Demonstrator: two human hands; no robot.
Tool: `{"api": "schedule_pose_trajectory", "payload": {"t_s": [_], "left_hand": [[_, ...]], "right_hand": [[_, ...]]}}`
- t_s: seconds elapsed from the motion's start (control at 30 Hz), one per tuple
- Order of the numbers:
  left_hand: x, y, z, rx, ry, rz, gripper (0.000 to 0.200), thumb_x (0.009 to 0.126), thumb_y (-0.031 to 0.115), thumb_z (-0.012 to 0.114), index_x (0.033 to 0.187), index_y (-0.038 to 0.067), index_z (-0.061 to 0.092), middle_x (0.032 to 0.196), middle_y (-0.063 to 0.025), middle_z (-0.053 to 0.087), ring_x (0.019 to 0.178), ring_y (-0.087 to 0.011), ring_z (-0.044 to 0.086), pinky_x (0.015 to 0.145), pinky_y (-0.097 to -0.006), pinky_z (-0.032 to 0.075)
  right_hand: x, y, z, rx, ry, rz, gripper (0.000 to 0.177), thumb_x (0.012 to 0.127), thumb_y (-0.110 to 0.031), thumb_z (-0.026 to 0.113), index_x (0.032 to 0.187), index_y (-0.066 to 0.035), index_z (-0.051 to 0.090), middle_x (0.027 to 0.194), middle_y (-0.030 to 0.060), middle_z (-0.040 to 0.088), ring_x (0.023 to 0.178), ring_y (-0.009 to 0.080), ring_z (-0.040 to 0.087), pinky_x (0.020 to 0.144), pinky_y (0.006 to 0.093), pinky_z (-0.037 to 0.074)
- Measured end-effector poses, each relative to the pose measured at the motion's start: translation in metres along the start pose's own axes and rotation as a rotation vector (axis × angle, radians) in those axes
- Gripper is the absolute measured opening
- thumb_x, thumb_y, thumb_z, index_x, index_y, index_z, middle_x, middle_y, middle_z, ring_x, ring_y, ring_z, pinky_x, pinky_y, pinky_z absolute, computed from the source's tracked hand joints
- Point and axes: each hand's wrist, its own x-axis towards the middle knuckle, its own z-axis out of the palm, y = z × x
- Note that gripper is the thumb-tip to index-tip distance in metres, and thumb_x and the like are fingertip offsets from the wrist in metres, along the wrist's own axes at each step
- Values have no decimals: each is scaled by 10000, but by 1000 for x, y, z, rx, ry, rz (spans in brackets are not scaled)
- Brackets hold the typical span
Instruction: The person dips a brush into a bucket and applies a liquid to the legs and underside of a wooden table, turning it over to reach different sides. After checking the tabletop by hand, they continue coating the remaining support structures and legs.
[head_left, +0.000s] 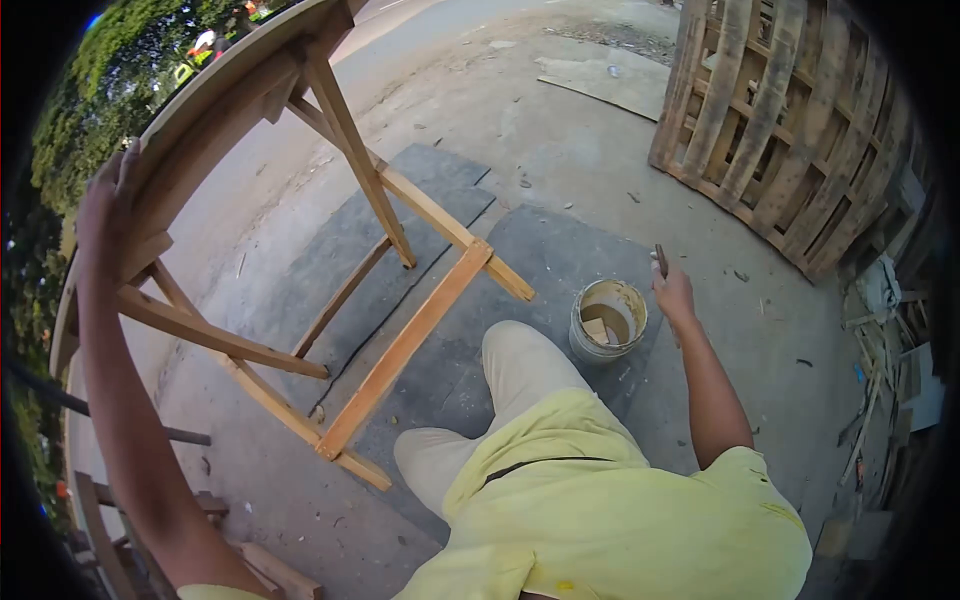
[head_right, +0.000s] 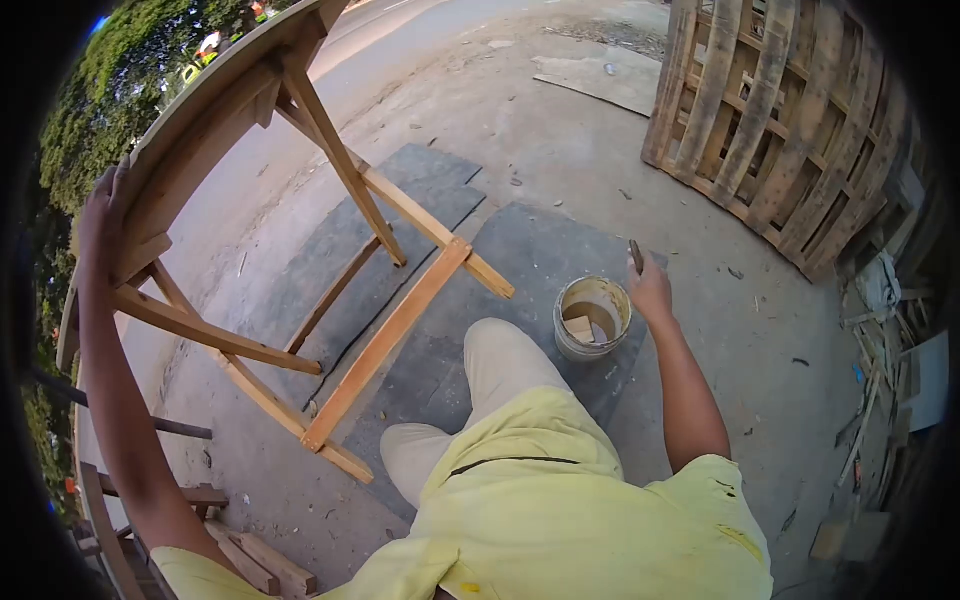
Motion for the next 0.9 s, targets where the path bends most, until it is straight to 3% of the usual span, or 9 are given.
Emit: {"api": "schedule_pose_trajectory", "payload": {"t_s": [0.1, 0.17, 0.27, 0.37, 0.53, 0.63, 0.7, 0.8, 0.9], "left_hand": [[6, 1, 25, -77, 72, 162, 657, 998, 657, 331, 1350, 175, 606, 1236, -194, 658, 1175, -368, 607, 992, -457, 448], [-3, 11, 32, 210, 261, 93, 638, 994, 666, 332, 1317, 202, 627, 1223, -171, 670, 1168, -363, 613, 963, -462, 464], [-26, 52, 4, 196, 84, -64, 618, 993, 668, 326, 1268, 218, 649, 1183, -156, 683, 1139, -356, 627, 925, -467, 477], [-41, 69, -4, 194, 129, -51, 579, 977, 694, 336, 1144, 260, 681, 1009, -136, 708, 1025, -356, 659, 826, -480, 498], [-37, 57, 1, 273, 67, -95, 614, 955, 751, 284, 1173, 315, 658, 1016, -98, 716, 1017, -340, 676, 828, -475, 510], [-46, 64, 3, 253, 202, -44, 567, 954, 702, 425, 1083, 225, 704, 914, -101, 731, 888, -292, 720, 727, -424, 547], [-48, 87, -9, 90, 249, -54, 520, 993, 529, 459, 778, 105, 671, 726, -134, 671, 787, -332, 671, 730, -469, 477], [-46, 82, -9, 109, 221, -77, 614, 973, 643, 428, 790, 108, 668, 727, -144, 662, 799, -355, 669, 708, -482, 482], [-50, 81, -10, 119, 260, -51, 608, 974, 627, 437, 787, 99, 673, 727, -152, 663, 780, -367, 669, 721, -489, 483]], "right_hand": [[-13, 44, 25, -80, -84, 12, 273, 948, -253, 608, 1141, -77, 689, 938, 199, 715, 932, 404, 682, 787, 460, 528], [-20, 54, 41, -92, -216, 66, 268, 926, -240, 627, 1140, -93, 693, 999, 200, 716, 971, 406, 675, 810, 468, 528], [-31, 45, 72, -229, -331, 35, 267, 879, -238, 666, 1117, -124, 707, 1005, 198, 713, 968, 402, 669, 833, 470, 528], [-20, 18, 106, -398, -408, -386, 206, 848, -230, 673, 1005, -105, 721, 933, 192, 698, 908, 396, 675, 779, 492, 525], [-2, -9, 166, -622, -689, -644, 195, 867, -223, 619, 966, -108, 742, 931, 166, 708, 919, 356, 695, 776, 484, 536], [7, 2, 197, -844, -743, -768, 227, 887, -224, 580, 981, -128, 762, 942, 138, 728, 932, 307, 715, 783, 449, 553], [9, -2, 206, -938, -761, -828, 246, 898, -225, 561, 991, -136, 770, 946, 122, 737, 937, 282, 723, 785, 430, 560], [11, -16, 207, -1082, -884, -830, 254, 911, -227, 556, 1021, -152, 772, 1000, 101, 743, 966, 267, 724, 795, 410, 559], [14, -16, 213, -1126, -921, -817, 297, 951, -249, 507, 1073, -160, 764, 1082, 84, 739, 1044, 253, 701, 870, 417, 541]]}}
